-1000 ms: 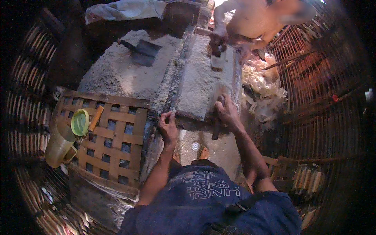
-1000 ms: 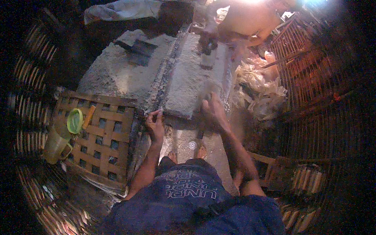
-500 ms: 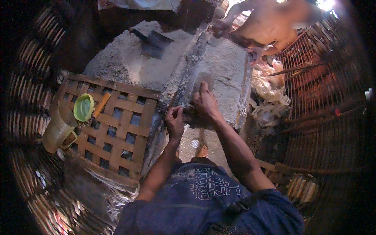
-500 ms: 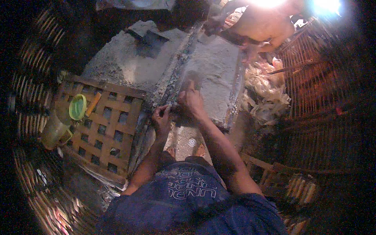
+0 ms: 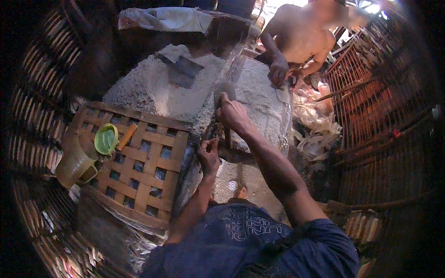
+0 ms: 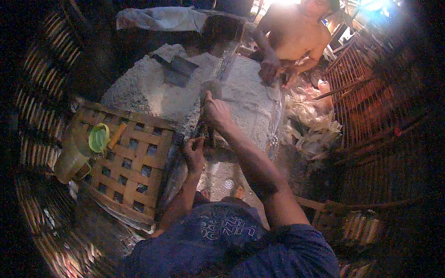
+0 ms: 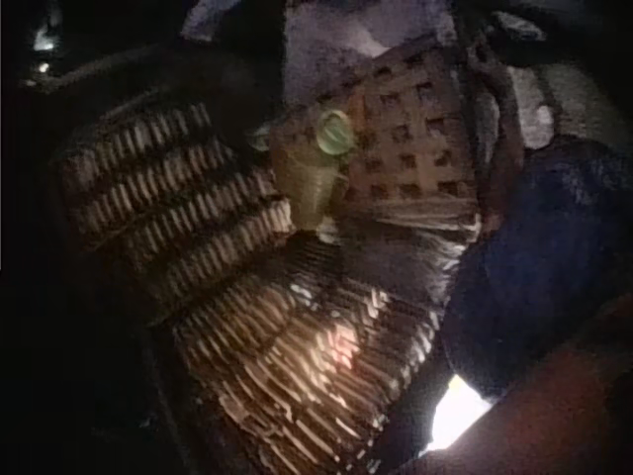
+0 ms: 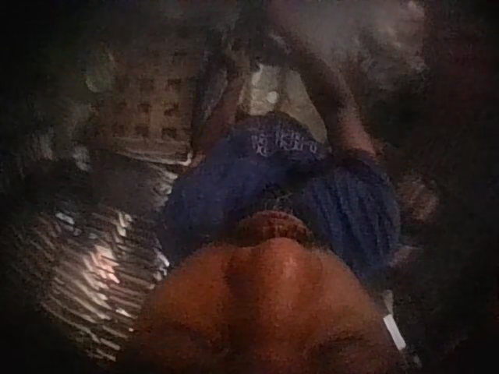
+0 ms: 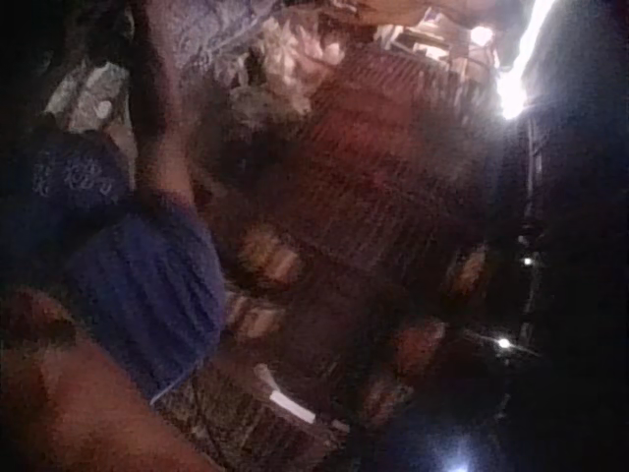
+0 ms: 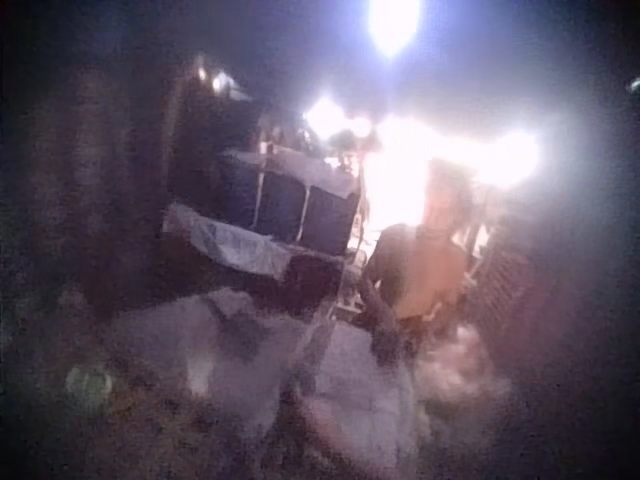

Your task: The person levels a white fibrous pulp inside a rectangular frame using a flat wooden tool, then lifts the frame and places it onto a drying rack. The person repeats this process multiple times.

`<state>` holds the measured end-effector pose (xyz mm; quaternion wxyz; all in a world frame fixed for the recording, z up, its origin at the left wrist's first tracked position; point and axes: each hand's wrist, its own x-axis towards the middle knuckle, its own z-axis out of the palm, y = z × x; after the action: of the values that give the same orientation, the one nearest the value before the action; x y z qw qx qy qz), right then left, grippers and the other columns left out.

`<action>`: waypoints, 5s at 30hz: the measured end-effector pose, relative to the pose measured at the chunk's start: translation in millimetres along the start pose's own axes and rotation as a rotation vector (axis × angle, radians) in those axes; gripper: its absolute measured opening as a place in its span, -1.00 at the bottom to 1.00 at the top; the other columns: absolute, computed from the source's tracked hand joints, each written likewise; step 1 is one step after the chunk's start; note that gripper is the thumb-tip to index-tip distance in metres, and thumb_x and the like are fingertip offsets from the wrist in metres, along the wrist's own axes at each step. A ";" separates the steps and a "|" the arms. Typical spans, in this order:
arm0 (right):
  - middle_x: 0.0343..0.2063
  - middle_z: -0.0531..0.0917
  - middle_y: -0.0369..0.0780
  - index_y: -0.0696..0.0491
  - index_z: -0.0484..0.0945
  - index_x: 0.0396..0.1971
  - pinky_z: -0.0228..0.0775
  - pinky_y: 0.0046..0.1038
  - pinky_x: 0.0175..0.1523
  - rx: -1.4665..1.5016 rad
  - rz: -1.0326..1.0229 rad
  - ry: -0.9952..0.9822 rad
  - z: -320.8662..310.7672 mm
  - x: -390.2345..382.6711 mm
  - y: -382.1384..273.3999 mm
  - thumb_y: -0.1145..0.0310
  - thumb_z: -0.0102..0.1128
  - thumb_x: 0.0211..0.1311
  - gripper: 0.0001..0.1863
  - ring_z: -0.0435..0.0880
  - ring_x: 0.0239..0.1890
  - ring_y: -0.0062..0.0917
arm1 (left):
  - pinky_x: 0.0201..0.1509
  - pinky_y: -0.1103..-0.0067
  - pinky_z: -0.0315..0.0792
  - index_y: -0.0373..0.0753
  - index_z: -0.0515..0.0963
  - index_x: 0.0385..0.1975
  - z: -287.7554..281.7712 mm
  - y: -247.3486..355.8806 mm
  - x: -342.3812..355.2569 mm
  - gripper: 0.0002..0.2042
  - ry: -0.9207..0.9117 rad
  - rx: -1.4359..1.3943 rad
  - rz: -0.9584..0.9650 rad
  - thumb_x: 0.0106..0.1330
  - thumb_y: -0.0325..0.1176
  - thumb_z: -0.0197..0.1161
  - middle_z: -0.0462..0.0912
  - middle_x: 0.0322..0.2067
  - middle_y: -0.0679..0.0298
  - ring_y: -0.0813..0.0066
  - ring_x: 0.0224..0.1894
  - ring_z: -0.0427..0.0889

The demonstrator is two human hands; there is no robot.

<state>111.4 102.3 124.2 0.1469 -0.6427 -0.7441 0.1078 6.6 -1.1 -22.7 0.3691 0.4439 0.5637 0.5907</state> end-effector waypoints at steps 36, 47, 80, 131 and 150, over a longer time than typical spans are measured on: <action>-0.18 0.69 -0.10 -0.07 0.55 0.01 0.48 -0.23 -0.03 0.110 -0.172 -0.273 -46.6 -121.1 167.2 0.22 0.12 0.24 -0.65 0.66 -0.09 -0.17 | -0.26 0.62 0.49 -0.32 0.57 -0.23 4.1 7.7 6.7 -0.86 -0.020 -0.041 -0.044 0.36 -0.38 0.23 0.60 -0.33 0.32 0.62 -0.37 0.55; -0.15 0.62 -0.23 0.10 0.38 0.19 0.46 -0.40 -0.05 0.702 0.227 0.261 -64.4 -137.9 168.7 0.45 0.15 0.28 -0.53 0.56 -0.15 -0.54 | -0.23 0.55 0.48 -0.33 0.59 -0.25 5.9 -16.5 12.9 -0.87 0.023 0.078 0.014 0.33 -0.40 0.25 0.63 -0.33 0.30 0.57 -0.37 0.56; -0.02 0.56 0.13 0.21 0.33 0.20 0.40 -0.23 0.13 0.416 0.326 0.449 15.4 -122.5 148.0 0.24 0.10 0.27 -0.44 0.57 0.06 -0.08 | 0.05 0.51 0.38 -0.36 0.59 -0.23 7.5 13.6 10.6 -0.83 0.011 0.046 -0.011 0.32 -0.38 0.24 0.64 -0.23 0.23 0.47 -0.15 0.54; -0.55 0.51 -0.26 0.32 0.34 0.12 0.31 -0.52 -0.57 2.253 0.509 0.006 22.2 -399.3 351.1 0.24 -0.13 0.43 -0.53 0.40 -0.64 -0.62 | 0.02 0.51 0.48 -0.25 0.52 0.07 166.4 381.3 -287.7 -0.71 -1.698 -0.931 0.447 0.38 -0.36 0.18 0.63 -0.14 0.18 0.47 -0.06 0.59; 0.01 0.55 -0.02 0.23 0.34 0.21 0.41 -0.21 0.15 2.080 0.392 -0.255 -66.3 -325.8 256.2 -0.09 -0.11 0.28 -0.28 0.55 0.06 -0.21 | -0.04 0.56 0.46 -0.19 0.53 -0.01 19.1 156.8 -136.7 -0.76 -0.018 -0.174 -0.215 0.44 -0.26 0.10 0.64 -0.20 0.35 0.63 -0.18 0.59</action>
<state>414.6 -183.0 70.5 0.5247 -0.2940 -0.1798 0.7784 80.3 -137.0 117.8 0.4723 0.3526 0.5515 0.5903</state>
